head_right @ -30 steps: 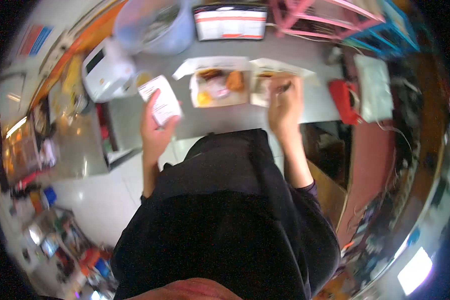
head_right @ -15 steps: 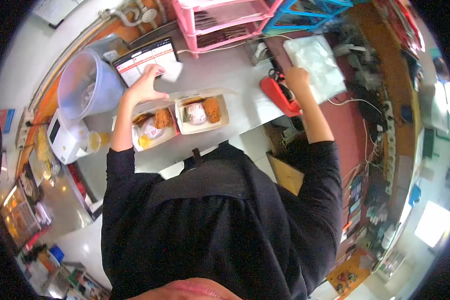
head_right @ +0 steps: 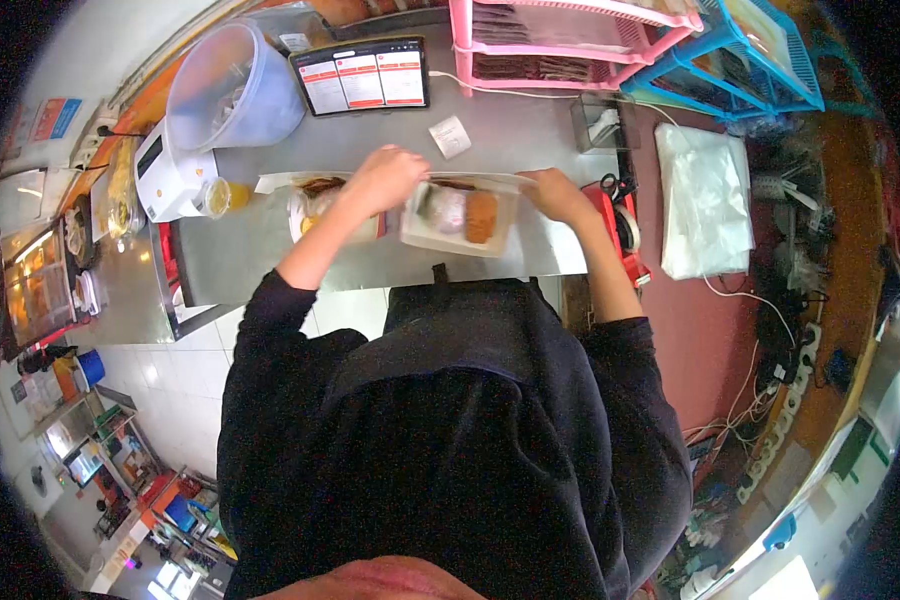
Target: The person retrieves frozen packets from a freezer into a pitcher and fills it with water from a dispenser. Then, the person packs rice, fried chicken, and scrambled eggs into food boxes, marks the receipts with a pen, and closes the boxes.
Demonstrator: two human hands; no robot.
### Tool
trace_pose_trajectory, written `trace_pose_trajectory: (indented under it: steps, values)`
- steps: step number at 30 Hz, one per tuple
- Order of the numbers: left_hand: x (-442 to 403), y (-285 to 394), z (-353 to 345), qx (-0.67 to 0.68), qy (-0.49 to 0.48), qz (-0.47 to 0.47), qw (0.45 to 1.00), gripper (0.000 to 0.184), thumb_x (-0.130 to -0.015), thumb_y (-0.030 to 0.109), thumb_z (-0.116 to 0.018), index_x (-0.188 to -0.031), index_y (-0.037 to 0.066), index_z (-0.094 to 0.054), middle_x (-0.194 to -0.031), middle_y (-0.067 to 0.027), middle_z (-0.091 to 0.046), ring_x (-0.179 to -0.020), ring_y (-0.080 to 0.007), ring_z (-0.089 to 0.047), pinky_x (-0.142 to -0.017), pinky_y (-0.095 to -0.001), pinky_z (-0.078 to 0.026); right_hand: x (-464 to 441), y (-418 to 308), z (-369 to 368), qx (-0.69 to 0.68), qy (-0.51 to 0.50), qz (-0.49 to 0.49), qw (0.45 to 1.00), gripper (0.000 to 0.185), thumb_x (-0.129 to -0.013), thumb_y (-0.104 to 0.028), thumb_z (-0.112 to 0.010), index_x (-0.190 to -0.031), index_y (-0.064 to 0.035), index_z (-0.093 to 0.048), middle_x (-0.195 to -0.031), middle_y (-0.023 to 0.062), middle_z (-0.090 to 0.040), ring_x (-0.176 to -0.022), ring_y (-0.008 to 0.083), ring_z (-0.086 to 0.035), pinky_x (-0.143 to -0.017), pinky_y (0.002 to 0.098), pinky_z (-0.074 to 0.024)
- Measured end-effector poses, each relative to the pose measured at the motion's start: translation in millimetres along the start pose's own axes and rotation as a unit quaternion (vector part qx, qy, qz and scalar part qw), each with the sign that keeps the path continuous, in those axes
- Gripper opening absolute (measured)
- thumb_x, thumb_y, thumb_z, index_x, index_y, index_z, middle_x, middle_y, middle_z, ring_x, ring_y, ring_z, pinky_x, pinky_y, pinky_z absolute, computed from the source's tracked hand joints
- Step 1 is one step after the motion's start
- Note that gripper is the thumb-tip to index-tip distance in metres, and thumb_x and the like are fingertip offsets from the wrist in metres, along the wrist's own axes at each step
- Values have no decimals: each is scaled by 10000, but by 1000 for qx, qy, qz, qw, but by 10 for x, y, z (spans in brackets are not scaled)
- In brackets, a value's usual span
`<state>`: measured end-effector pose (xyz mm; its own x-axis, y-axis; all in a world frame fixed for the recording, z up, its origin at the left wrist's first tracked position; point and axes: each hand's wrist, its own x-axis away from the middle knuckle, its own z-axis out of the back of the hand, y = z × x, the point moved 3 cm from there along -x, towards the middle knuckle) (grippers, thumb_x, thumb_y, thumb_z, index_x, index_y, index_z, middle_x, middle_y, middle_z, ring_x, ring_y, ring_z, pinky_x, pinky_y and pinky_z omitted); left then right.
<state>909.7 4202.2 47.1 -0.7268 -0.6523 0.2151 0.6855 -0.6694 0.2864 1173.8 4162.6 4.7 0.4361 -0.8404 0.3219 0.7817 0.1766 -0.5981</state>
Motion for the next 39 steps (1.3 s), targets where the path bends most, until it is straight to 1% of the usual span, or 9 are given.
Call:
trace_pose_trajectory:
  steps: [3,10,15,19,24,28,32,35,39]
  values:
    - [-120,330,14,57,11,63,996,175,-865,231,-563,-901,73,-628,-826,-168,-663,-761,-347,-652,-673,-445,-527,157,163,235,17,8,-3,1000,254,-874,-127,-524,-1080,-11,-615,-970,216,-637,-921,403,-587,-792,447,-468]
    - [170,705,-675,247,311,182,899,337,-882,190,-546,-1183,44,-500,-1000,-239,-586,-898,-396,-585,-754,-450,-484,435,120,123,119,111,-92,982,403,-806,-71,-498,-1207,-107,-529,-999,207,-536,-885,429,-553,-806,470,-460]
    - [-127,1064,-1031,377,469,259,756,477,-875,134,-510,-1303,-20,-366,-1125,-294,-523,-996,-451,-544,-830,-475,-455,201,269,-192,-397,76,-196,893,380,-805,-124,-527,-1181,-69,-526,-897,193,-532,-900,323,-603,-803,414,-494]
    - [-112,746,-857,401,294,359,790,411,-892,108,-459,-1283,-10,-408,-1132,-271,-557,-1021,-448,-546,-853,-482,-443,2,500,-159,-152,124,-124,973,362,-792,-70,-511,-1147,-64,-580,-892,206,-588,-885,329,-595,-811,398,-492]
    - [213,307,-628,231,232,131,936,384,-792,5,-525,-1149,113,-616,-1169,-113,-598,-1036,-397,-558,-883,-450,-441,133,169,240,166,120,31,978,393,-772,-13,-486,-1092,-149,-670,-995,168,-621,-902,339,-571,-783,403,-487]
    - [509,438,-1018,87,343,71,933,356,-694,3,-568,-1025,72,-679,-1163,-107,-600,-1058,-317,-515,-877,-389,-454,351,257,-471,131,291,60,946,387,-846,-146,-516,-1220,-174,-609,-1149,183,-591,-1081,342,-547,-937,393,-427]
    - [395,640,-1482,329,462,165,807,421,-797,-43,-506,-1176,121,-590,-1210,-128,-578,-1175,-362,-446,-994,-397,-371,403,80,-936,-191,389,35,901,399,-915,-274,-501,-1273,-104,-551,-1265,215,-531,-1207,355,-484,-997,395,-378]
    - [258,717,-1528,505,410,240,720,361,-855,1,-483,-1191,114,-554,-1184,-162,-589,-1125,-325,-520,-970,-369,-390,289,177,-998,-293,395,-1,871,403,-925,-296,-494,-1258,-75,-550,-1236,208,-555,-1177,347,-515,-965,382,-405]
    - [288,675,-1083,475,325,310,757,372,-870,30,-481,-1234,81,-538,-1133,-170,-621,-1028,-247,-602,-905,-325,-444,236,216,-633,-224,325,-59,917,333,-891,-199,-518,-1197,-94,-594,-1052,166,-652,-965,291,-637,-825,335,-478]
